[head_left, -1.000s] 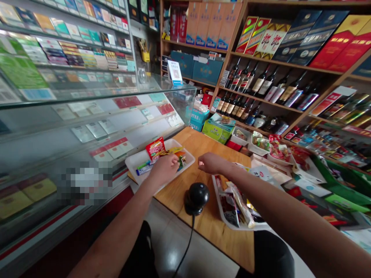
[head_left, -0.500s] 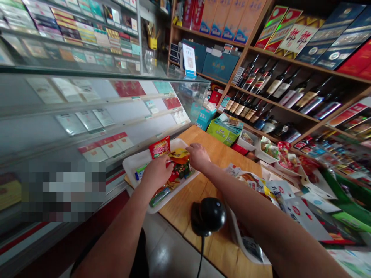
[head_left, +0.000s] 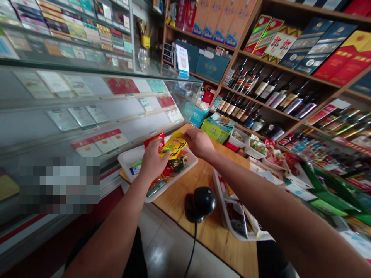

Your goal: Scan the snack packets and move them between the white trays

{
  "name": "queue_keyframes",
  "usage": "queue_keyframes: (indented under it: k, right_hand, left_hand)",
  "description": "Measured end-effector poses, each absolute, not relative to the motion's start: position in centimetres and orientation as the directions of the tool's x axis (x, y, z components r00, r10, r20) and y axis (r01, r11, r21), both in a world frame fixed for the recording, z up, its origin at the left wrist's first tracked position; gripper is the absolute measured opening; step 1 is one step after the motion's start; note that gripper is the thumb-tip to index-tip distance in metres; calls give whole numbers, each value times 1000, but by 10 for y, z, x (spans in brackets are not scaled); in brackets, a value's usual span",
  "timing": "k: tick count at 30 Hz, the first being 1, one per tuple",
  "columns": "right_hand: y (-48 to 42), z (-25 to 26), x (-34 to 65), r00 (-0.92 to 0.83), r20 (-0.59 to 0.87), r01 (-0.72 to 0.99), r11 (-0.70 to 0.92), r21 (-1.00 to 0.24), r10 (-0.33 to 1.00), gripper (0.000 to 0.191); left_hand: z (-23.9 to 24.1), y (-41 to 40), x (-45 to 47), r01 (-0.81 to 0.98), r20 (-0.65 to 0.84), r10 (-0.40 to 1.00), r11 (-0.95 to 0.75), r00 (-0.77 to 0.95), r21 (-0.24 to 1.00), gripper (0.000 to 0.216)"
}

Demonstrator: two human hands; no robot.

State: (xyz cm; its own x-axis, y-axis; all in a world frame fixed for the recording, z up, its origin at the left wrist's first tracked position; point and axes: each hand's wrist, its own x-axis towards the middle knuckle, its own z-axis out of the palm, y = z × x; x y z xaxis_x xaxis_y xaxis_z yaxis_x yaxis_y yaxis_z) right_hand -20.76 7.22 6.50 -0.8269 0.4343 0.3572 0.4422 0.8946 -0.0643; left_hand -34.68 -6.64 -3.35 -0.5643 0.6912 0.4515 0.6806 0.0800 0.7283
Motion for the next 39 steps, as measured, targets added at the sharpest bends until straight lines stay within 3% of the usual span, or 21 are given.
queue_keyframes:
  k: [3, 7, 9, 12, 14, 17, 22, 30, 33, 37, 39]
  right_hand:
    - [54, 84, -186, -805, 395, 435, 893, -115, 443, 18]
    - [44, 89, -155, -632, 517, 472, 816, -333, 577, 19]
    - [44, 82, -140, -517, 491, 521, 713, -469, 701, 29]
    - [43, 61, -117, -419, 274, 606, 492, -625, 866, 36]
    - [41, 46, -104, -409, 144, 623, 391, -677, 901, 35]
    - [36, 29, -90, -431, 113, 584, 372, -722, 895, 25]
    - [29, 26, -83, -412, 172, 544, 393, -741, 895, 28]
    - [18, 45, -86, -405, 188, 688, 434, -582, 895, 33]
    - [13, 48, -87, -383, 230, 725, 445, -525, 895, 32]
    - [9, 50, -89, -300, 338, 749, 440, -496, 892, 29]
    - [6, 50, -93, -270, 384, 758, 441, -480, 883, 26]
  left_hand:
    - [-27, -69, -333, 494, 315, 798, -25, -514, 869, 32]
    - [-31, -63, -309, 8, 174, 848, -197, -501, 980, 40]
    - [-34, -59, -299, -179, 126, 872, -235, -474, 955, 43]
    - [-39, -53, -286, -372, 125, 902, -293, -413, 881, 42]
    - [-40, -51, -278, -488, 151, 920, -324, -361, 811, 40]
    - [-41, -50, -267, -608, 173, 949, -303, -264, 734, 37]
    - [-43, -52, -256, -660, 166, 970, -242, -177, 712, 33]
    - [-40, -55, -254, -611, 166, 968, -248, -188, 752, 39]
    - [-46, -53, -256, -517, 179, 956, -277, -232, 810, 40]
    - [-51, -51, -259, -255, 201, 843, -364, -498, 896, 39]
    - [-47, -56, -257, -205, 230, 836, -372, -498, 905, 42]
